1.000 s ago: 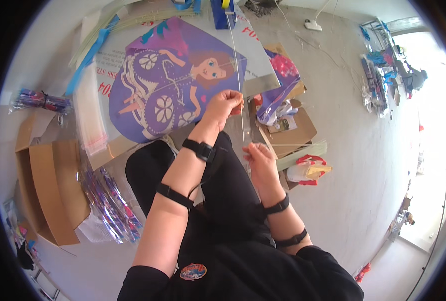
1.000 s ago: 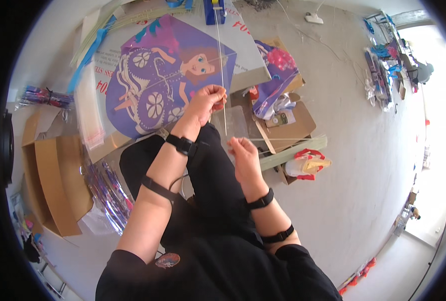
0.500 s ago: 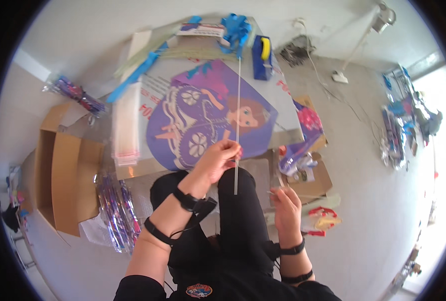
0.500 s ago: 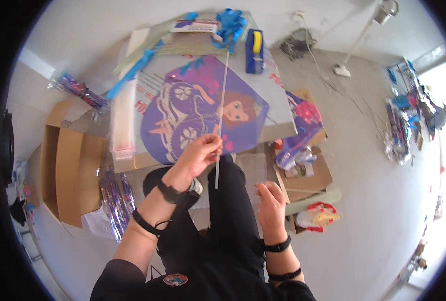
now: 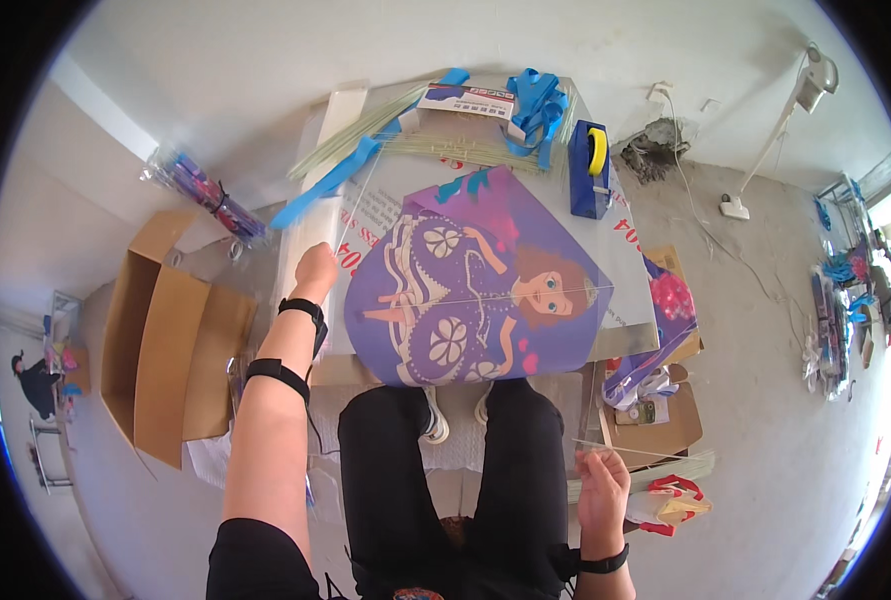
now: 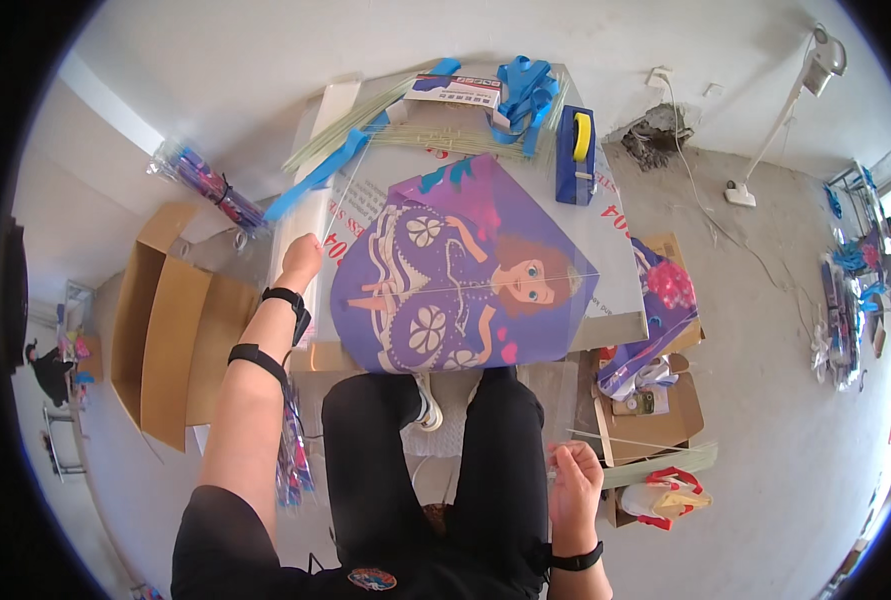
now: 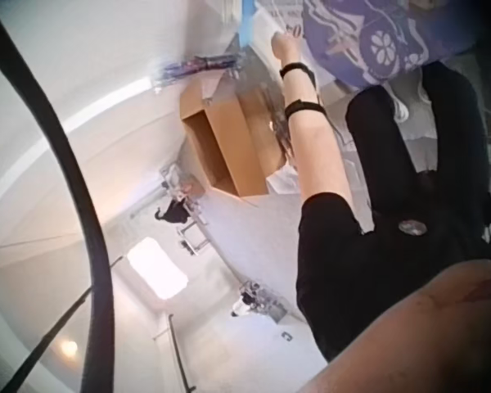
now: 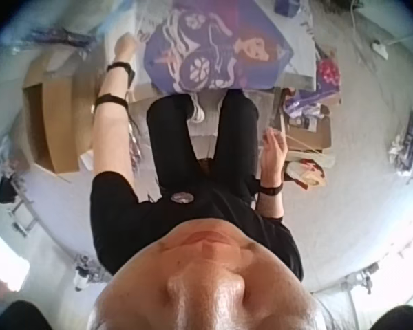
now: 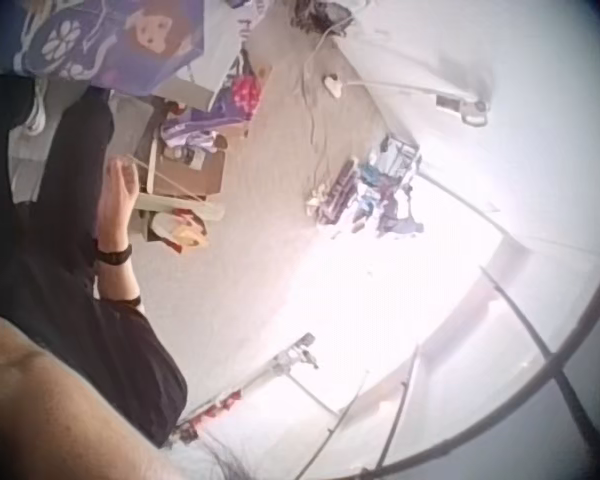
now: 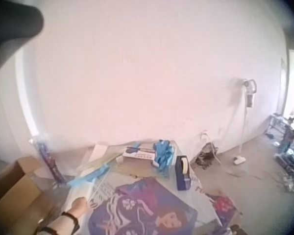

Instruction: The person is assembling a plastic kite by attaching the printed sail to the structural frame using adhesive tape.

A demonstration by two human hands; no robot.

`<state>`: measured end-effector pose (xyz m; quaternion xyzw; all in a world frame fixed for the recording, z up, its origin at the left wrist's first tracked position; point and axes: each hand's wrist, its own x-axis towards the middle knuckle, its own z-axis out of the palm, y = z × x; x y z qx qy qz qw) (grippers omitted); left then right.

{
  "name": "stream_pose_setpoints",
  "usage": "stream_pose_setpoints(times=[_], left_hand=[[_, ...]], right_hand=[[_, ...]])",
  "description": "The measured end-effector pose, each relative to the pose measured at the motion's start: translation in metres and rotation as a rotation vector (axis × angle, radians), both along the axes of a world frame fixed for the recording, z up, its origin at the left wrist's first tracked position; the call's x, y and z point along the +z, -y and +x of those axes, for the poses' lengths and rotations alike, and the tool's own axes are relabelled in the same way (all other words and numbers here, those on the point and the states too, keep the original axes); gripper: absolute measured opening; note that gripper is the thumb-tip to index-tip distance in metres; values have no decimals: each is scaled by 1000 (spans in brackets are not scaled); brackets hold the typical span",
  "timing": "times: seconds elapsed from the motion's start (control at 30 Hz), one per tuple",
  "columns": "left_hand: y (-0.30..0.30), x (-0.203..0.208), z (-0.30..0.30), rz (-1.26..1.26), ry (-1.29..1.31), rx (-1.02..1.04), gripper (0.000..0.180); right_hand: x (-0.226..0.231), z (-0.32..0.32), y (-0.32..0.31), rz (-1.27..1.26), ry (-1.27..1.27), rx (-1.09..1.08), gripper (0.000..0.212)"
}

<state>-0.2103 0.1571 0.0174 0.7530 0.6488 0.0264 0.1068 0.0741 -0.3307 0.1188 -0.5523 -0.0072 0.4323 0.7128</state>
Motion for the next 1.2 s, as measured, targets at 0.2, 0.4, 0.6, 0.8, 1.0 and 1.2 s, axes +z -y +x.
stream_pose_setpoints(times=[0.2, 0.4, 0.6, 0.8, 1.0, 1.2], left_hand=[[-6, -13, 9, 323, -188, -26, 16], [56, 23, 185, -132, 720, -283, 24], [77, 22, 346, -902, 1238, -216, 27], [65, 16, 419, -897, 1419, 63, 25], [66, 6, 432, -826, 1517, -6, 18], [54, -2, 431, -652, 1334, -43, 13]], right_hand=[[-4, -4, -5, -24, -5, 28, 4], [-12, -7, -1, -39, 8, 10, 8], [-12, -7, 0, -1, -35, 5, 6], [-11, -3, 6, -31, 9, 57, 7], [-14, -7, 21, -116, 98, 125, 7], [-15, -4, 21, -189, 102, 160, 8]])
